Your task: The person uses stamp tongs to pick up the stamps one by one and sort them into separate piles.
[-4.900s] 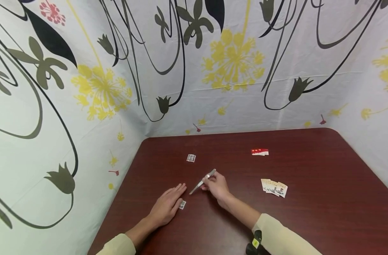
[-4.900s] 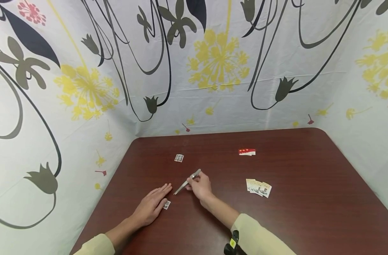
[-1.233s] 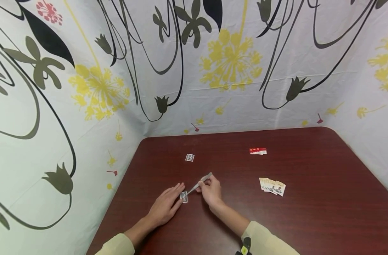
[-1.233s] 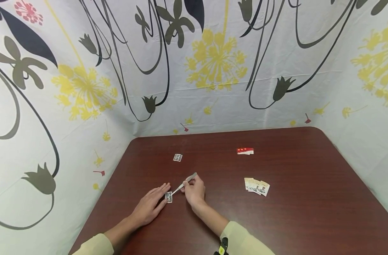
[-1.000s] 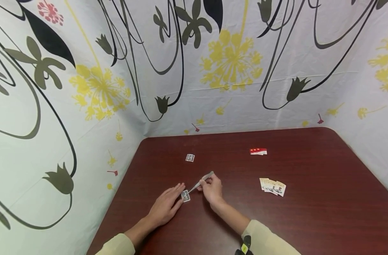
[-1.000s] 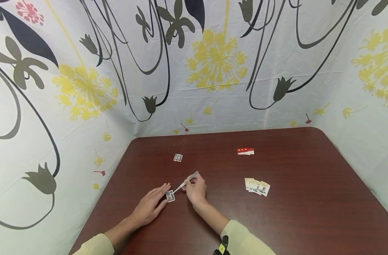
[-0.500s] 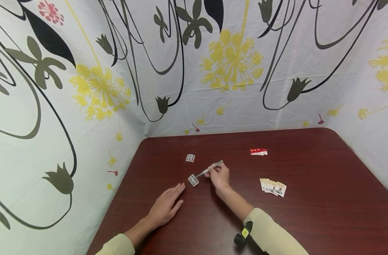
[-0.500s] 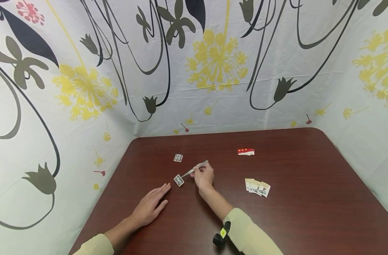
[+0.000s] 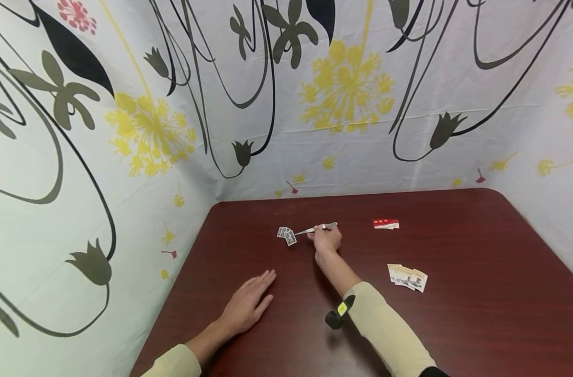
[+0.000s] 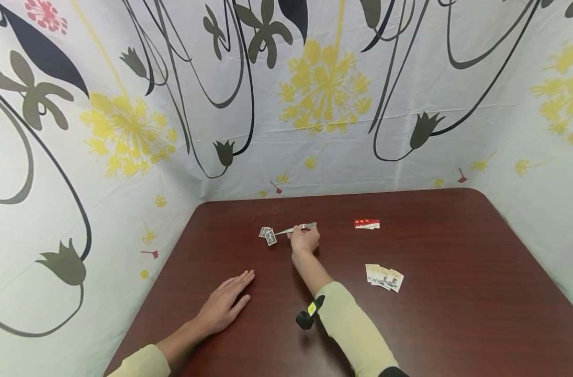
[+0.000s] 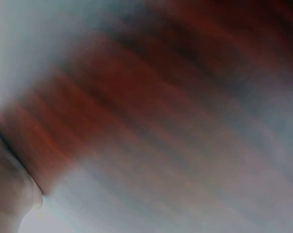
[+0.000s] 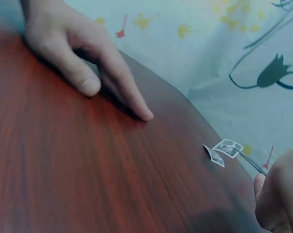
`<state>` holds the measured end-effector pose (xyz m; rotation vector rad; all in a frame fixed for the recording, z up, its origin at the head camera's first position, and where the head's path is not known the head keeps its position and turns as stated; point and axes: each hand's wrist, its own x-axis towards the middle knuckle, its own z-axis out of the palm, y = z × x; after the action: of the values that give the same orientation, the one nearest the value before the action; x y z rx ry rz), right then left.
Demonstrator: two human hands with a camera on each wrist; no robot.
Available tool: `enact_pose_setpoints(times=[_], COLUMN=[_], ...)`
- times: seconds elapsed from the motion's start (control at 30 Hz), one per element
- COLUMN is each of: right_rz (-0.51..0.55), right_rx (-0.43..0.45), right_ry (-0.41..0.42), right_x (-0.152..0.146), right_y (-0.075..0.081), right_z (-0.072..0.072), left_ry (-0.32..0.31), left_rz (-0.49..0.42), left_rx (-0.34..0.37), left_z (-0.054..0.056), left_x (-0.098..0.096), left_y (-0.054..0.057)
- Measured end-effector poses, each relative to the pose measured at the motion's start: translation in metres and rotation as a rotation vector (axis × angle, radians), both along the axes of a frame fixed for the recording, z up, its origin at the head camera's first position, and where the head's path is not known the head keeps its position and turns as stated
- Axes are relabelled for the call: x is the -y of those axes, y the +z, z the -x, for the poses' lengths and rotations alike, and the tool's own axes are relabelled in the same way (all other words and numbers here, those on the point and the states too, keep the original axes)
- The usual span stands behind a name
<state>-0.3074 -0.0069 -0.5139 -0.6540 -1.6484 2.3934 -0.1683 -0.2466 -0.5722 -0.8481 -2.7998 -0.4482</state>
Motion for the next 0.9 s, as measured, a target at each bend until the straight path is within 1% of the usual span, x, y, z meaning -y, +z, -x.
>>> enact_pose_setpoints(times=[0.2, 0.33, 0.4, 0.57, 0.63, 0.73, 0.9], right_rz=[0.027, 0.054, 0.06, 0.051, 0.048, 0.054, 0.072], right_rx=[0.091, 0.147, 0.167, 0.194, 0.197, 0.2, 0.199], right_ry=[-0.081, -0.128, -0.14, -0.15, -0.158, -0.165, -0.153], right_x=[0.007, 0.013, 0.016, 0.02, 0.022, 0.024, 0.023], right_y=[-0.003, -0.005, -0.007, -0.008, -0.009, -0.008, -0.009], right_z=[0.015, 0.023, 0.025, 0.025, 0.024, 0.024, 0.023], left_ry=[-0.014, -0.016, -0.013, 0.0, 0.0, -0.004, -0.005], left_rz=[-0.012, -0.017, -0.019, -0.014, -0.012, -0.012, -0.015], left_rx=[0.015, -0.009, -0.01, 0.032, 0.037, 0.022, -0.002], left_z=[0.001, 0.0, -0.001, -0.001, -0.001, -0.001, -0.002], left_x=[0.0, 0.0, 0.0, -0.001, -0.001, -0.001, -0.001], left_y=[0.001, 0.001, 0.002, 0.005, 0.005, 0.004, 0.002])
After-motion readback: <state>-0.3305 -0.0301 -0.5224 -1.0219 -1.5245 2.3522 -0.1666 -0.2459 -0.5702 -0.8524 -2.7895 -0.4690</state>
